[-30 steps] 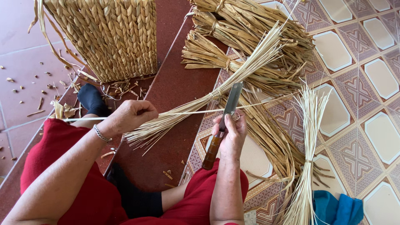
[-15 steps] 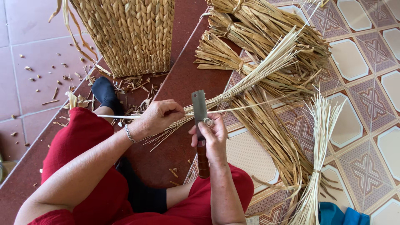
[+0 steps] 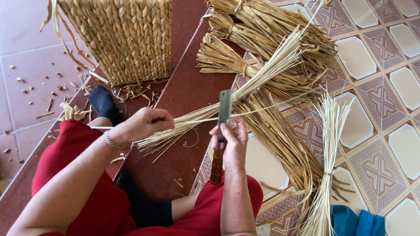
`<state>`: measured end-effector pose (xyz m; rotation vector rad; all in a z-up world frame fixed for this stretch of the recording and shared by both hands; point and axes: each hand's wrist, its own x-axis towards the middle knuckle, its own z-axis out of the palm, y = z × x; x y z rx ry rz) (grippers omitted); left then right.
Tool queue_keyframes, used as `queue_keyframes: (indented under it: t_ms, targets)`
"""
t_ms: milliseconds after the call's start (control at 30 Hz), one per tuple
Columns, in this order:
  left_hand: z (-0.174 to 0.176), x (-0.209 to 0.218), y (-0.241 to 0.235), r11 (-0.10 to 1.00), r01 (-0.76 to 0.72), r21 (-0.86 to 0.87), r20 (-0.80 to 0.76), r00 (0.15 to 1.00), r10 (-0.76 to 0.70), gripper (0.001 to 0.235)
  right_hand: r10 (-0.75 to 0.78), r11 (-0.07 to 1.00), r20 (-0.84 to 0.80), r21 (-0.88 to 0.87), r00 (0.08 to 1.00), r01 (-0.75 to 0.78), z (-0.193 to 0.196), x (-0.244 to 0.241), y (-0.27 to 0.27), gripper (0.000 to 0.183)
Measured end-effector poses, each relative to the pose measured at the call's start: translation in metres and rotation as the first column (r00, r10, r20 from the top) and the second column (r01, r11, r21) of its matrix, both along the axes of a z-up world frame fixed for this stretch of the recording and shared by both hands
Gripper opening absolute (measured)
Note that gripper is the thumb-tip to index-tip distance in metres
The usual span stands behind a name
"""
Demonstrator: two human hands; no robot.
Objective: The person sits on the floor and weaves a rectangular basket using dried palm leaves. They interlace the leaves through a frame, then use a knife to split and trim additional leaves for continued weaving.
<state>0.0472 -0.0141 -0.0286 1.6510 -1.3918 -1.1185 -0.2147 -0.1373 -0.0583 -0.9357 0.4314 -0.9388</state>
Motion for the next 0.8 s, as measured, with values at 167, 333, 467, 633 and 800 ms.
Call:
queue_keyframes:
  t_ms: [167, 333, 467, 633, 800]
  targets:
    - [0.004, 0.015, 0.006, 0.999, -0.015, 0.043, -0.049, 0.999, 0.018, 0.02, -0.108, 0.994, 0.003, 0.019, 0.994, 0.108, 0.004, -0.015, -0.014, 0.019]
    - [-0.002, 0.008, 0.006, 1.0, -0.017, -0.026, 0.028, 0.999, 0.018, 0.019, -0.143, 0.989, -0.014, -0.039, 0.99, 0.142, 0.003, -0.011, -0.006, 0.017]
    - [-0.01, 0.004, 0.004, 0.994, -0.055, -0.092, 0.06, 0.996, 0.061, 0.016, -0.079, 0.997, -0.047, 0.001, 0.996, 0.079, 0.003, -0.004, 0.002, 0.016]
    - [-0.016, 0.02, 0.006, 0.994, -0.026, -0.106, -0.014, 1.0, 0.025, 0.013, -0.061, 0.998, -0.011, -0.026, 0.998, 0.061, 0.0, -0.011, -0.008, 0.015]
    - [-0.011, 0.033, 0.012, 0.994, -0.065, 0.087, -0.117, 0.99, 0.075, 0.016, -0.169, 0.983, 0.006, 0.08, 0.986, 0.168, -0.002, -0.029, -0.02, 0.023]
